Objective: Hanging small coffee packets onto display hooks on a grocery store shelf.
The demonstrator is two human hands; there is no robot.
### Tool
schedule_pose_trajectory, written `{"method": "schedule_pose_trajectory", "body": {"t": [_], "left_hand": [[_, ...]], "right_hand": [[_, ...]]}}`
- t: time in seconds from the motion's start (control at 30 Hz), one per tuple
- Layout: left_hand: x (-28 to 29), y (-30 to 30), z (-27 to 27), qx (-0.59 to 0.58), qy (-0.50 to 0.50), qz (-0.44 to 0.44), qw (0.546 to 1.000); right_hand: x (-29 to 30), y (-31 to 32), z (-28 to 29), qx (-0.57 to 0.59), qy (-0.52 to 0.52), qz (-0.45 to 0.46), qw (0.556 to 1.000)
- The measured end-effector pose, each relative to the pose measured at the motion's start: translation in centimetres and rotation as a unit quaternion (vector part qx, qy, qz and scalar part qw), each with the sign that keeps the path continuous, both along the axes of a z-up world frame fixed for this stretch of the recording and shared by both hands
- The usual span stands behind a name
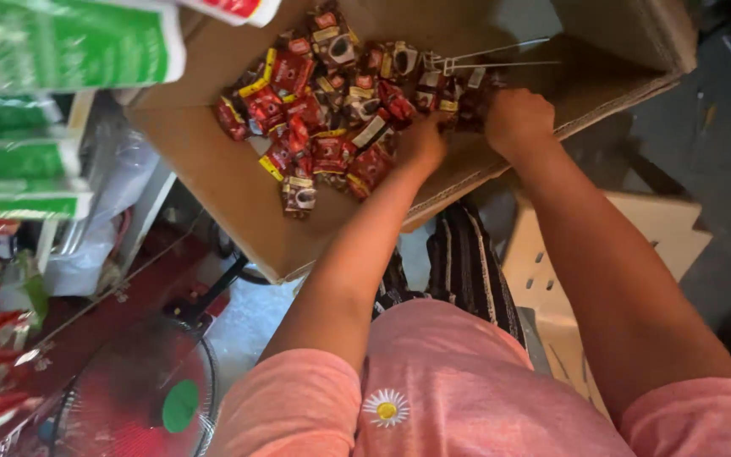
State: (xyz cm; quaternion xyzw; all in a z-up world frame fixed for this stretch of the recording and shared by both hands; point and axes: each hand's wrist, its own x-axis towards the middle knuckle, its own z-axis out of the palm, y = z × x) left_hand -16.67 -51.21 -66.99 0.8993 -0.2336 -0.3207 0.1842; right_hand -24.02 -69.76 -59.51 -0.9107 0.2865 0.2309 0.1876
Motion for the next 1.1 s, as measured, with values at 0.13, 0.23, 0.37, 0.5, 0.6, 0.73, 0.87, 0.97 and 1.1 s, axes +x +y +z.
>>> {"method": "schedule_pose_trajectory", "body": {"t": [0.13,0.23,0.37,0.5,0.6,0.73,0.87,0.97,1.1], "left_hand": [[-0.1,-2.4,-4.4,-0.005,-0.038,0.018,0.999],[0.8,-4.6,-3.2,0.010,-0.032,0.078,0.996],[1.4,-6.1,1.1,0.089,0.037,0.125,0.988],[1.6,-5.6,0.1,0.072,0.023,0.115,0.990],[2.4,-4.0,-2.6,0.003,0.032,0.129,0.991],[3.9,-1.6,-2.6,-0.115,0.052,0.134,0.983],[5.9,0.0,3.9,-0.225,0.150,0.203,0.941],[7.2,0.9,12.9,-0.267,0.230,0.269,0.896],[8.1,2.6,20.9,-0.320,0.235,0.290,0.871]], "right_hand": [[0.5,0.2,2.3,0.036,0.027,0.046,0.998],[0.8,0.4,3.3,0.071,0.025,0.041,0.996],[0.5,0.7,3.4,0.092,0.013,0.047,0.995],[0.4,0.6,2.6,0.092,0.008,0.059,0.994],[1.8,0.5,6.4,0.135,0.030,0.032,0.990],[2.1,0.5,8.6,0.143,-0.100,-0.008,0.985],[1.4,1.2,9.7,0.219,-0.241,0.005,0.945],[1.5,2.9,10.6,0.292,-0.374,0.006,0.880],[3.0,5.8,16.4,0.272,-0.431,0.013,0.860]]}}
